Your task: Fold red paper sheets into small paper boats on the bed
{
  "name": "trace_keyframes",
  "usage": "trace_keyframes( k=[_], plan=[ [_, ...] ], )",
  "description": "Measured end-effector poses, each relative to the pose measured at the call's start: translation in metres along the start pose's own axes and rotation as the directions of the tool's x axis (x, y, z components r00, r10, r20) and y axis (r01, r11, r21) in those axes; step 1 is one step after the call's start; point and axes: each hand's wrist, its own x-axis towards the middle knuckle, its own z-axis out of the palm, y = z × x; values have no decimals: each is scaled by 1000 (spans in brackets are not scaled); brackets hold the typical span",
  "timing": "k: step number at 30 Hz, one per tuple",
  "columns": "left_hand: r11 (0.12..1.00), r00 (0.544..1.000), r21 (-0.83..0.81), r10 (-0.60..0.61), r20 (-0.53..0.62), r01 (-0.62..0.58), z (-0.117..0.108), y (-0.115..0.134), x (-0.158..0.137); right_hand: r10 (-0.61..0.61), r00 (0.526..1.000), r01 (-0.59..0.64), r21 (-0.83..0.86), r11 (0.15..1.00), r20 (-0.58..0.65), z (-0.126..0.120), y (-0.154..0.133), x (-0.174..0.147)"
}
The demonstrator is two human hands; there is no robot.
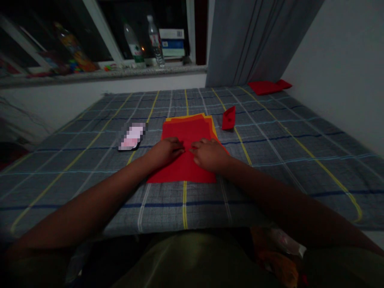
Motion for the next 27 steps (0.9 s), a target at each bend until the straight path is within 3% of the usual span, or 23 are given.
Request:
trace_keyframes(
  k=[8,15,18,21,24,27],
  plan=[
    [1000,1000,12,17,8,-17,-2,-1,0,173,985,-173,-15,985,12,-2,13,-11],
    [996,997,-39,76,-32,-77,3,-7,-1,349,936,-346,-60,936,43,-12,28,-15],
    [993,993,-53,98,-60,-101,2,-6,-2,307,950,-310,-33,950,-62,-13,25,-11],
    [991,991,-55,122,-62,-126,1,-6,-2,170,974,-162,67,985,-150,-7,20,-5],
    [988,987,-23,150,-57,-152,2,-8,1,67,984,-43,144,989,-164,3,18,0],
    [989,985,14,151,-79,-150,4,-10,3,51,987,-29,137,990,-156,9,18,4]
  ],
)
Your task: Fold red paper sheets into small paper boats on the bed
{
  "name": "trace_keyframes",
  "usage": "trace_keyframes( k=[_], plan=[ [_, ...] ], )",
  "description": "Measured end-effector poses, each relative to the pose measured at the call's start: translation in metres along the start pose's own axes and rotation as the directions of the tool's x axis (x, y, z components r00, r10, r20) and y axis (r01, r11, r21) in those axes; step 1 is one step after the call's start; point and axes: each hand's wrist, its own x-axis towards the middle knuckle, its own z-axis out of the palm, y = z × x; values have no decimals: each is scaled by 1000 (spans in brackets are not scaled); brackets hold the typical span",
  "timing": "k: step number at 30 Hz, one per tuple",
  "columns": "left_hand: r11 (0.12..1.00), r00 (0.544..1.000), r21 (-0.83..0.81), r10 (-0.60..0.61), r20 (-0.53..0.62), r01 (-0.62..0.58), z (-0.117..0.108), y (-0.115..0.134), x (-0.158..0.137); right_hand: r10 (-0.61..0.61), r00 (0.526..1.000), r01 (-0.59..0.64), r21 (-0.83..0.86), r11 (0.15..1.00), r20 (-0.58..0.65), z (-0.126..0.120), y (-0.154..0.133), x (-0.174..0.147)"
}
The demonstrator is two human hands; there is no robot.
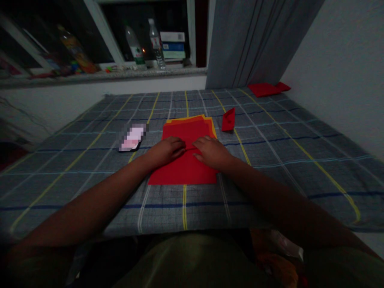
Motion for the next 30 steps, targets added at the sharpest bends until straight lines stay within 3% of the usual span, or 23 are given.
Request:
trace_keyframes(
  k=[15,30],
  plan=[
    [998,992,-15,53,-112,-55,-10,13,0,-16,992,-3,-149,989,-127,-2,-5,2],
    [989,954,83,140,-266,-122,-4,8,-4,-32,978,1,-149,989,-206,-1,-9,1]
  ],
)
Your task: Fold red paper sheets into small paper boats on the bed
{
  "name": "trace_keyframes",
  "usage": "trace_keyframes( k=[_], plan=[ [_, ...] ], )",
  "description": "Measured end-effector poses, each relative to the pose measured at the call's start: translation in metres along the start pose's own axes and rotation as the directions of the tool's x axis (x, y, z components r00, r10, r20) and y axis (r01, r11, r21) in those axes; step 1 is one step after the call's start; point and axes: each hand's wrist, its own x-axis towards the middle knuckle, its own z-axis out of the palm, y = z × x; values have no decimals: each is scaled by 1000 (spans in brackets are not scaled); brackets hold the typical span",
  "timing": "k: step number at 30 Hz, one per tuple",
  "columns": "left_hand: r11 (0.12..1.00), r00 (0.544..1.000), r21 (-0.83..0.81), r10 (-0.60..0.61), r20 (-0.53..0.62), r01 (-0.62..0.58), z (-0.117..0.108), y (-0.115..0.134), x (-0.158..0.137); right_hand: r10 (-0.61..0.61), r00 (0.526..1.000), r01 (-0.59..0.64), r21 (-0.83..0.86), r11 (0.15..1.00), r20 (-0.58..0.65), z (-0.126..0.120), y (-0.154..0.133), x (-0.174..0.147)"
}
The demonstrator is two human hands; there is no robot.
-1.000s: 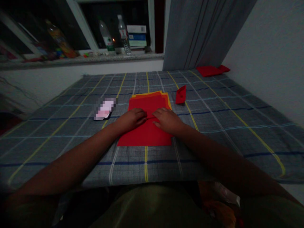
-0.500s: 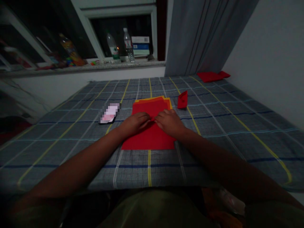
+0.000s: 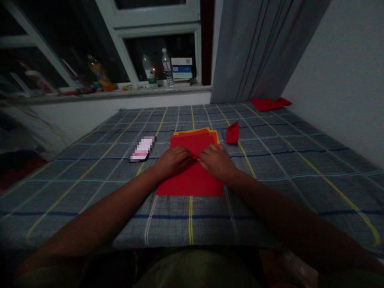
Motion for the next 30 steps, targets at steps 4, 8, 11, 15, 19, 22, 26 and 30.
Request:
trace_keyframes(
  k=[4,8,11,15,19,22,26,30],
  plan=[
    [1000,1000,5,8,-23,-8,3,1,0,-28,1000,28,-13,1000,-12,0,-3,0],
    [1000,1000,2,5,-28,-5,2,2,1,-29,1000,29,-20,999,-9,1,-3,-1],
    [1000,999,-1,13,-29,-13,0,2,1,-37,999,36,-24,999,-13,2,-1,-1],
    [999,1000,43,-3,-16,4,-3,2,1,-35,999,35,-24,999,3,5,1,-2],
    [991,999,129,-35,22,32,-6,3,-1,-21,1000,21,-23,1000,4,7,3,-3],
    [984,997,180,-30,73,16,-9,3,-1,-12,1000,12,-21,1000,6,8,4,-4],
    [977,994,215,-15,111,-10,-11,2,1,-9,1000,9,-35,999,5,6,2,-3],
    [978,992,209,0,127,-27,-10,5,2,-7,1000,8,-52,999,18,3,-2,-2]
  ],
)
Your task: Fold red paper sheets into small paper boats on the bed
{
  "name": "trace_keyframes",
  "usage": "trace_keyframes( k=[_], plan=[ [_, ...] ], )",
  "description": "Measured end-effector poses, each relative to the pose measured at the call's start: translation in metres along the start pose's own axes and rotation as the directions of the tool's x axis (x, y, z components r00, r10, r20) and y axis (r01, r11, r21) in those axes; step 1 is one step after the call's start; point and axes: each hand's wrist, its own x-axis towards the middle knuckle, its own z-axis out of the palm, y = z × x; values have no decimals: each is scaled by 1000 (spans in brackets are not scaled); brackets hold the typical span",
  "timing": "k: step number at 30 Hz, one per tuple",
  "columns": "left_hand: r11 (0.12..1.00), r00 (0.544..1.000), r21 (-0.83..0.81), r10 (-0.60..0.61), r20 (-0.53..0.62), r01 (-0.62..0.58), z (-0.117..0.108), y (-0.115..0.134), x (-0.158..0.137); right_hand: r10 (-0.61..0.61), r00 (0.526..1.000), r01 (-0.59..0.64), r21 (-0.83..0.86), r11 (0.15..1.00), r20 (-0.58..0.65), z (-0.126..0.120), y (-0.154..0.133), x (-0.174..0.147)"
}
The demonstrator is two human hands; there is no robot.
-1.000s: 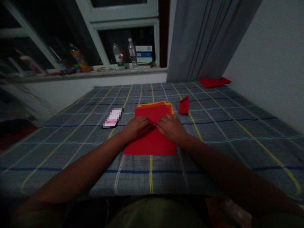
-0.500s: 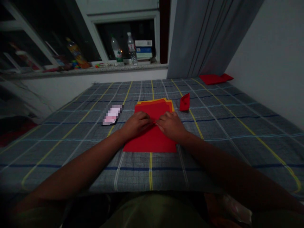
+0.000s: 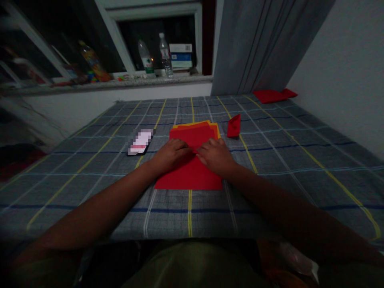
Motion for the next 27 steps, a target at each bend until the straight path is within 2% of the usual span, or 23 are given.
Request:
trace_keyframes(
  k=[6,12,20,27],
  plan=[
    [997,1000,-79,0,28,2,5,3,-3,-24,999,24,-6,1000,29,-1,-1,-1],
    [985,997,-165,-39,72,50,7,-7,-8,-68,997,69,-33,997,29,4,4,-5],
    [987,978,-107,-99,183,120,-6,-3,-6,-99,995,99,-24,995,4,5,8,-7],
    [975,976,-170,-111,186,144,-10,2,-8,-71,997,72,27,997,-39,2,6,-9]
  ],
)
